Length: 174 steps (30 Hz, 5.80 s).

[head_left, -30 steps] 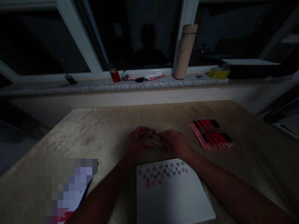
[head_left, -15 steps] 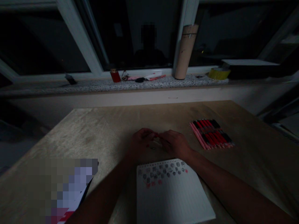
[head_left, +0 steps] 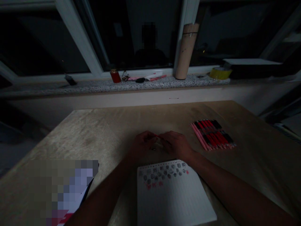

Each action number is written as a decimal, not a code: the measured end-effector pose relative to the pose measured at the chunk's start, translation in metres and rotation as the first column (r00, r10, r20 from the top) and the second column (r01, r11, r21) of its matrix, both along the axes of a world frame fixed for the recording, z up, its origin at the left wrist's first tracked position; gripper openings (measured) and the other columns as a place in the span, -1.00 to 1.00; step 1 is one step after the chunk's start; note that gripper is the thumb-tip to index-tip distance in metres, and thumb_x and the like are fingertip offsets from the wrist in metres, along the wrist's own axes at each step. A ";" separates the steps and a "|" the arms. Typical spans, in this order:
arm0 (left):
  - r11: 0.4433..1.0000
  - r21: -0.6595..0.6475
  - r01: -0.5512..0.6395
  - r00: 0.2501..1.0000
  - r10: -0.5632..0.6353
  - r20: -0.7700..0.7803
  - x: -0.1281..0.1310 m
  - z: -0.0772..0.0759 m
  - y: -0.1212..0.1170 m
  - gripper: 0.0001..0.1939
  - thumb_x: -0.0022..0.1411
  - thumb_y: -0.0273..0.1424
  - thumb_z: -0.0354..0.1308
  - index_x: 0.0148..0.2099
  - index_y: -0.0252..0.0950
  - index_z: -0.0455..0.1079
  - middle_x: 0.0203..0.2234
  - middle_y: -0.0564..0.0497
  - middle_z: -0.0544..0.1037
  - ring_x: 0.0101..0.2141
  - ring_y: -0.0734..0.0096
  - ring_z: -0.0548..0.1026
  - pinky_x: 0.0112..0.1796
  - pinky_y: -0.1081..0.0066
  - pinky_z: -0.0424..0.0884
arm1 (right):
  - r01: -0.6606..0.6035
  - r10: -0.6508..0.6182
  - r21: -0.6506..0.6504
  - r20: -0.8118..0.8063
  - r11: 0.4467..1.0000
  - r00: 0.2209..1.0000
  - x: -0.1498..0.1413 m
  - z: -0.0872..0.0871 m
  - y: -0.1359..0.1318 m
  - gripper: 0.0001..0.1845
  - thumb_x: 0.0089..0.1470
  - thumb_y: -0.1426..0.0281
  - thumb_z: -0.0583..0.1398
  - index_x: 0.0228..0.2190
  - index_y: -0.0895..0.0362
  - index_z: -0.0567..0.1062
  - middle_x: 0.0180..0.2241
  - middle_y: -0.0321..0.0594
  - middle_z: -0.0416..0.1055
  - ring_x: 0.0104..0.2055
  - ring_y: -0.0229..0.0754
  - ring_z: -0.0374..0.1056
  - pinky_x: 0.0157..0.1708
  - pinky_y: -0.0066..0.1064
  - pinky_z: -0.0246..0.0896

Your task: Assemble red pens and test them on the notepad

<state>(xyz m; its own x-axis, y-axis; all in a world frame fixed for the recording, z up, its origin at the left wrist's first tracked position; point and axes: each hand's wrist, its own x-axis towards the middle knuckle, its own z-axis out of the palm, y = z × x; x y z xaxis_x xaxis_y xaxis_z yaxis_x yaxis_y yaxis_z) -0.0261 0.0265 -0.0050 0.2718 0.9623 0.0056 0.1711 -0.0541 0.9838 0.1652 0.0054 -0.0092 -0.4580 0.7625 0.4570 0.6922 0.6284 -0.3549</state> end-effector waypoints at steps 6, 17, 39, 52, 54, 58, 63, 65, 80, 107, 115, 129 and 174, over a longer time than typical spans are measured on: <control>0.999 0.043 -0.020 0.999 0.022 -0.048 -0.001 0.005 0.000 -0.81 -0.03 -0.32 0.22 -0.35 -0.33 0.43 -0.50 -0.01 0.50 -0.50 0.41 0.44 -0.51 0.45 0.37 | 0.012 -0.012 -0.001 0.013 1.000 1.000 0.000 0.001 -0.001 -0.73 0.16 0.41 0.04 -0.15 0.14 0.46 -0.29 -0.14 0.48 -0.29 -0.22 0.35 -0.27 -0.42 0.18; 0.976 0.146 0.162 0.910 -0.091 -0.404 -0.029 0.008 0.014 -0.78 -0.12 -0.27 0.25 -0.41 -0.30 0.44 -0.54 0.00 0.49 -0.49 0.37 0.40 -0.46 0.43 0.30 | 0.020 -0.020 -0.003 0.019 1.000 1.000 -0.001 -0.001 0.000 -0.72 0.16 0.40 0.04 -0.14 0.12 0.47 -0.30 -0.16 0.49 -0.30 -0.22 0.36 -0.28 -0.42 0.19; 0.910 0.134 0.392 0.660 -0.177 -0.730 -0.031 0.022 0.003 -0.90 -0.01 -0.34 0.17 -0.44 -0.26 0.46 -0.52 -0.01 0.52 -0.49 0.34 0.43 -0.45 0.44 0.20 | 0.007 -0.006 -0.010 0.018 1.000 1.000 0.000 -0.003 0.000 -0.72 0.14 0.42 0.06 -0.14 0.14 0.46 -0.29 -0.14 0.49 -0.29 -0.21 0.37 -0.27 -0.42 0.20; 0.978 0.194 0.074 0.948 -0.008 -0.319 -0.027 0.017 0.018 -0.75 0.16 -0.24 0.05 -0.34 -0.33 0.41 -0.53 0.03 0.48 -0.48 0.45 0.41 -0.40 0.45 0.33 | 0.022 -0.021 -0.037 0.029 0.999 0.999 -0.001 0.001 0.000 -0.72 0.15 0.39 0.04 -0.16 0.12 0.48 -0.29 -0.15 0.50 -0.28 -0.22 0.38 -0.26 -0.44 0.19; 0.985 0.170 0.010 0.980 0.024 -0.195 -0.024 0.018 0.017 -0.75 0.14 -0.24 0.08 -0.38 -0.34 0.39 -0.56 0.04 0.46 -0.52 0.49 0.39 -0.43 0.46 0.33 | 0.028 -0.027 -0.041 0.031 0.999 0.999 -0.001 0.001 -0.001 -0.72 0.16 0.38 0.05 -0.15 0.11 0.48 -0.28 -0.16 0.50 -0.28 -0.22 0.38 -0.25 -0.44 0.19; 0.987 0.125 -0.103 0.994 0.105 -0.004 -0.020 0.021 0.014 -0.77 0.09 -0.25 0.15 -0.37 -0.36 0.39 -0.57 0.02 0.48 -0.53 0.49 0.40 -0.44 0.46 0.36 | 0.035 -0.034 -0.050 0.033 0.998 0.999 -0.002 0.000 0.000 -0.72 0.16 0.39 0.04 -0.15 0.11 0.48 -0.29 -0.16 0.50 -0.28 -0.22 0.38 -0.25 -0.45 0.19; 0.991 0.071 -0.111 0.990 0.103 0.100 -0.017 0.020 0.012 -0.76 0.08 -0.24 0.17 -0.34 -0.36 0.38 -0.55 -0.01 0.51 -0.52 0.46 0.44 -0.44 0.44 0.39 | 0.031 -0.030 -0.037 0.033 0.999 0.999 -0.001 -0.001 0.000 -0.73 0.15 0.39 0.05 -0.15 0.11 0.47 -0.30 -0.17 0.49 -0.30 -0.22 0.37 -0.27 -0.45 0.19; 0.992 0.061 -0.106 0.989 0.099 0.112 -0.016 0.020 0.011 -0.75 0.07 -0.24 0.18 -0.34 -0.35 0.38 -0.55 -0.01 0.51 -0.52 0.45 0.45 -0.45 0.43 0.40 | 0.033 -0.032 -0.028 0.028 0.999 0.999 -0.001 -0.001 0.000 -0.73 0.15 0.39 0.05 -0.15 0.11 0.47 -0.30 -0.18 0.50 -0.29 -0.22 0.38 -0.27 -0.45 0.19; 0.972 0.161 -0.172 0.974 0.143 0.176 -0.011 0.019 0.009 -0.72 0.17 -0.19 0.09 -0.25 -0.33 0.30 -0.45 -0.01 0.50 -0.48 0.45 0.48 -0.46 0.45 0.38 | 0.037 -0.038 -0.033 -0.031 0.999 0.999 -0.001 -0.003 0.000 -0.72 0.13 0.42 0.05 -0.15 0.12 0.48 -0.30 -0.17 0.50 -0.31 -0.24 0.39 -0.29 -0.46 0.21; 0.954 0.225 -0.199 0.977 0.174 0.127 -0.007 0.021 0.005 -0.72 0.19 -0.19 0.08 -0.25 -0.33 0.30 -0.46 -0.02 0.54 -0.50 0.48 0.48 -0.44 0.46 0.37 | 0.017 -0.019 -0.032 -0.036 0.999 0.999 -0.001 0.000 -0.001 -0.73 0.12 0.44 0.06 -0.16 0.13 0.48 -0.31 -0.18 0.50 -0.32 -0.22 0.39 -0.30 -0.45 0.20; 0.951 0.237 -0.197 0.978 0.173 0.119 -0.007 0.018 0.005 -0.72 0.20 -0.19 0.06 -0.21 -0.32 0.27 -0.44 -0.02 0.54 -0.49 0.46 0.48 -0.44 0.45 0.38 | 0.010 -0.012 -0.043 -0.048 0.999 0.999 -0.001 0.002 -0.002 -0.73 0.12 0.43 0.07 -0.16 0.13 0.48 -0.30 -0.18 0.50 -0.31 -0.23 0.39 -0.30 -0.46 0.21; 0.958 0.232 -0.166 0.984 0.145 0.105 -0.004 0.021 0.002 -0.72 0.19 -0.18 0.07 -0.23 -0.32 0.28 -0.44 -0.03 0.55 -0.48 0.45 0.50 -0.44 0.45 0.38 | 0.009 -0.010 -0.006 -0.072 1.000 0.997 -0.001 0.001 -0.002 -0.73 0.13 0.42 0.06 -0.18 0.14 0.49 -0.35 -0.18 0.50 -0.36 -0.25 0.38 -0.33 -0.46 0.20; 0.781 0.429 0.453 0.659 0.031 -0.752 -0.017 -0.005 0.008 -0.84 0.24 -0.43 -0.01 -0.27 -0.32 0.39 -0.30 -0.06 0.42 -0.22 0.32 0.34 -0.14 0.30 0.26 | 0.035 -0.032 0.030 -0.097 0.999 0.995 -0.001 -0.001 -0.002 -0.74 0.09 0.47 0.08 -0.18 0.15 0.48 -0.30 -0.16 0.51 -0.32 -0.21 0.40 -0.31 -0.43 0.24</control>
<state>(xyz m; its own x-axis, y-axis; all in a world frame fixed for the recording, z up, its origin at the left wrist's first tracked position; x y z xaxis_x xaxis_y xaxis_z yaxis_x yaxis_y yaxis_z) -0.0431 0.0347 -0.0104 0.6183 0.7570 0.2115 0.6792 -0.6500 0.3409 0.1641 0.0036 -0.0105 -0.3853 0.7613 0.5215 0.6763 0.6174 -0.4017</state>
